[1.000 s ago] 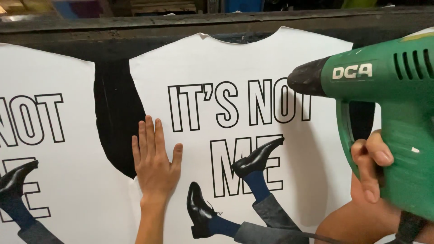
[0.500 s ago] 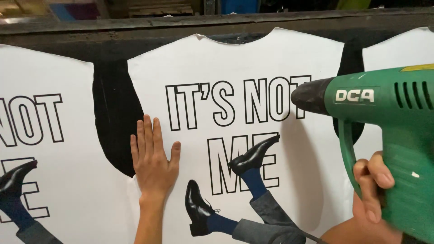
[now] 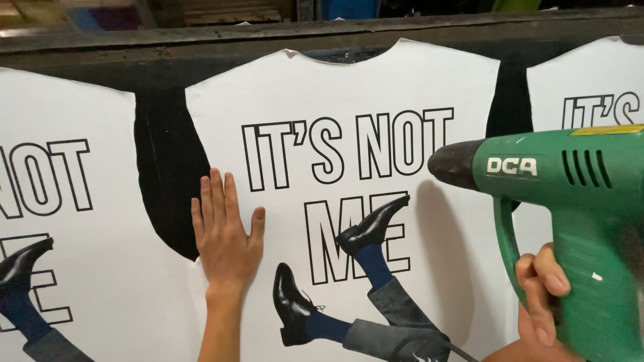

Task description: The person uses a green heat gun to apply heat to a white t-shirt featuring a graphic of legs and the text 'IT'S NOT ME'. The person holds the shirt flat with one hand while moving the heat gun over the design.

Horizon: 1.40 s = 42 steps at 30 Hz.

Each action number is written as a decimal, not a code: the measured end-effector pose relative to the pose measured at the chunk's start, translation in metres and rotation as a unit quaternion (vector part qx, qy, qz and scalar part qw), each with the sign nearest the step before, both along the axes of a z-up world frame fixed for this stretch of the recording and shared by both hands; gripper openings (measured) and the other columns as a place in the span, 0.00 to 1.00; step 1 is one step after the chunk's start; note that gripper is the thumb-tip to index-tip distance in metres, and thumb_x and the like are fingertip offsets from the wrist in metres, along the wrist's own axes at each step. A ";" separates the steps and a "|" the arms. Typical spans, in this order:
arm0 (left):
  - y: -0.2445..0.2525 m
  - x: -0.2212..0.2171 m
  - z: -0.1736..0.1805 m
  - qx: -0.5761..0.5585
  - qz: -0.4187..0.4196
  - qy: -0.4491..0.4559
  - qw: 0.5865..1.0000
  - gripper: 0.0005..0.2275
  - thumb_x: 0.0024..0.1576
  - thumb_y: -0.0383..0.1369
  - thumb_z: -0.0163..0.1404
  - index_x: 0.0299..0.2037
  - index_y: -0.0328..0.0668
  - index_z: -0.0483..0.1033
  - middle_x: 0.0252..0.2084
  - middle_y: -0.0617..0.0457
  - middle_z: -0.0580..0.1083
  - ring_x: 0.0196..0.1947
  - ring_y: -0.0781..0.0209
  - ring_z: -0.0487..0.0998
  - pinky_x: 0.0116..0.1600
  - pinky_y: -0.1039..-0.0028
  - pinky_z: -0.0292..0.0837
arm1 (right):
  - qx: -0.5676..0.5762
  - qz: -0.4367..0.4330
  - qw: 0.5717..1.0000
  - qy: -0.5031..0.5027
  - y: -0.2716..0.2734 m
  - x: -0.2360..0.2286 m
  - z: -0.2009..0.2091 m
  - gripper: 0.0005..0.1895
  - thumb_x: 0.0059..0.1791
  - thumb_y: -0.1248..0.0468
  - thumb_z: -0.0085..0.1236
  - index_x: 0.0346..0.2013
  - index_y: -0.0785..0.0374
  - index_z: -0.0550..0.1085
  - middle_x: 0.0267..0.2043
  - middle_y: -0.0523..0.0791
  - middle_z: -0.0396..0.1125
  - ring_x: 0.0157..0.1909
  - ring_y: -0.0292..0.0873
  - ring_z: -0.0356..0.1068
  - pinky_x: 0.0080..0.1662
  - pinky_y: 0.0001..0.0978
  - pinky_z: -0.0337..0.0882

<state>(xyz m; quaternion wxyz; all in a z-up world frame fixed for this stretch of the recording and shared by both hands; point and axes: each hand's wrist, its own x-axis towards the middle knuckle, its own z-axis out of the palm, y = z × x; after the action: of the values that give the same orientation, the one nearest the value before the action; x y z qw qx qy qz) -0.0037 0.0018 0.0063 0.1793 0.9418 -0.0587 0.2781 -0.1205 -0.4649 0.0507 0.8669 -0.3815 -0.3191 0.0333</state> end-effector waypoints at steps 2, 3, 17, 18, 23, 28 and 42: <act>-0.001 -0.001 0.001 0.000 0.000 -0.003 1.000 0.29 0.68 0.45 0.37 0.77 0.38 0.50 0.80 0.46 0.48 0.80 0.49 0.46 0.79 0.52 0.41 | 0.010 0.001 1.000 0.006 0.008 -0.002 0.003 0.11 0.63 0.65 0.37 0.40 0.67 0.66 0.44 0.54 0.66 0.14 0.51 0.72 0.52 0.39 0.56; -0.001 -0.001 0.001 -0.001 0.000 -0.006 1.000 0.29 0.68 0.45 0.38 0.76 0.38 0.50 0.80 0.46 0.48 0.80 0.49 0.46 0.79 0.52 0.41 | 0.019 0.003 1.000 0.012 0.012 -0.003 0.005 0.11 0.62 0.66 0.36 0.38 0.66 0.64 0.43 0.54 0.66 0.14 0.51 0.72 0.48 0.38 0.56; 0.000 0.000 0.000 -0.004 0.001 0.007 1.000 0.30 0.68 0.46 0.37 0.77 0.39 0.49 0.80 0.47 0.47 0.80 0.50 0.45 0.79 0.53 0.39 | -0.055 0.112 0.966 0.225 0.018 -0.010 0.012 0.42 0.56 0.31 0.30 0.31 0.70 0.68 0.14 0.71 0.66 0.25 0.54 0.55 0.33 0.32 0.60; 0.001 0.001 -0.001 -0.002 0.001 0.007 1.000 0.30 0.68 0.46 0.38 0.77 0.39 0.49 0.80 0.47 0.47 0.80 0.50 0.44 0.79 0.53 0.38 | -0.016 0.169 0.960 0.223 0.015 -0.007 0.006 0.35 0.55 0.37 0.32 0.34 0.69 0.68 0.17 0.71 0.65 0.35 0.53 0.56 0.29 0.31 0.59; 0.002 0.001 -0.002 0.001 0.000 -0.008 1.000 0.30 0.68 0.45 0.39 0.77 0.39 0.50 0.80 0.46 0.48 0.80 0.50 0.46 0.79 0.53 0.40 | 0.008 -0.082 0.967 0.241 0.044 -0.015 0.018 0.45 0.66 0.36 0.25 0.22 0.69 0.67 0.20 0.51 0.60 0.06 0.55 0.58 0.49 0.35 0.59; 0.002 0.000 -0.001 -0.002 -0.002 0.001 1.000 0.30 0.68 0.46 0.39 0.77 0.40 0.49 0.80 0.46 0.48 0.80 0.50 0.45 0.79 0.53 0.39 | 0.038 -0.037 0.991 0.119 0.056 -0.008 0.026 0.34 0.67 0.51 0.18 0.27 0.69 0.60 0.34 0.56 0.63 0.09 0.49 0.58 0.41 0.42 0.55; 0.004 0.002 -0.002 0.009 0.003 0.009 1.000 0.30 0.67 0.47 0.39 0.77 0.41 0.49 0.80 0.47 0.47 0.80 0.51 0.45 0.79 0.54 0.40 | -0.025 0.108 0.994 -0.021 0.029 0.040 0.020 0.04 0.57 0.74 0.50 0.41 0.69 0.64 0.48 0.54 0.65 0.22 0.57 0.77 0.58 0.40 0.53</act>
<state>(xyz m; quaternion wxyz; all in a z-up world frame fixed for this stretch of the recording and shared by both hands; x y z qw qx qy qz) -0.0018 0.0054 0.0038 0.1701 0.9460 -0.0569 0.2700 -0.0807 -0.4356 0.0706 0.8417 -0.3666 -0.3756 0.1267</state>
